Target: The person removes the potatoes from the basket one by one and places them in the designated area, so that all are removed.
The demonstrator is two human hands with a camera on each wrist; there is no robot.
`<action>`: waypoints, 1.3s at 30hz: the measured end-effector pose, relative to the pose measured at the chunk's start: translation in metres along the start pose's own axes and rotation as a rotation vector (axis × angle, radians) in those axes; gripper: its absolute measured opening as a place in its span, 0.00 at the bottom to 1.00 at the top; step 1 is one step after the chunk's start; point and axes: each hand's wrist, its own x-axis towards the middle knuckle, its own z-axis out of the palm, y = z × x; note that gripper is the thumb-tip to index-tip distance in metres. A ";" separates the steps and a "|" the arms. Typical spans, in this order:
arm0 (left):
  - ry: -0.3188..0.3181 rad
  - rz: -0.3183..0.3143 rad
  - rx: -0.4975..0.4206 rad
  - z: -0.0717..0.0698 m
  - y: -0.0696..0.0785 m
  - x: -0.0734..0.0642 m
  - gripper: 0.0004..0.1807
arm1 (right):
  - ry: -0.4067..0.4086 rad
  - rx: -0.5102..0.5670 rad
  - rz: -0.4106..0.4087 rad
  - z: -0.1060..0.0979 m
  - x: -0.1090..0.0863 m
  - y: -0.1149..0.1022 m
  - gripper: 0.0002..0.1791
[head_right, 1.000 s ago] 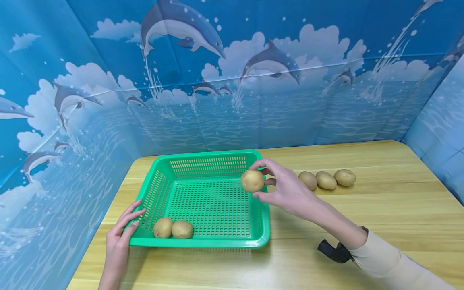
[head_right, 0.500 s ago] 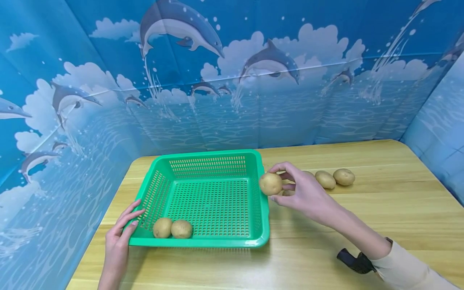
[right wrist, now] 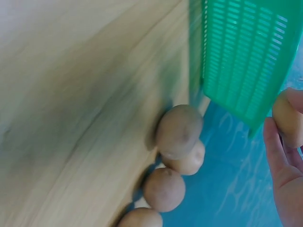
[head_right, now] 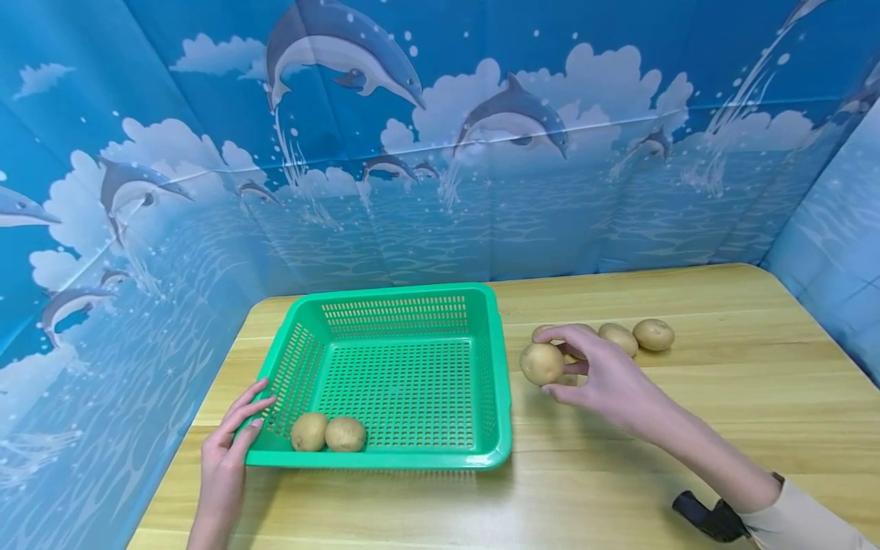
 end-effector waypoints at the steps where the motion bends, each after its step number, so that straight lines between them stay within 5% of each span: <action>1: -0.002 -0.002 0.001 0.000 0.000 0.000 0.15 | 0.001 -0.007 0.001 -0.001 -0.002 0.001 0.32; 9: -0.005 -0.007 0.013 -0.001 -0.002 0.000 0.15 | 0.034 -0.073 -0.009 -0.006 -0.016 0.013 0.33; 19: -0.002 0.005 0.015 -0.001 -0.004 0.001 0.15 | 0.059 -0.198 0.089 -0.017 -0.036 0.032 0.32; 28: 0.000 0.007 0.018 -0.001 -0.002 0.001 0.15 | 0.136 -0.191 0.046 -0.016 -0.042 0.051 0.19; 39: 0.002 0.011 0.027 0.000 0.000 -0.001 0.15 | -0.003 -0.130 0.166 -0.004 -0.055 0.055 0.24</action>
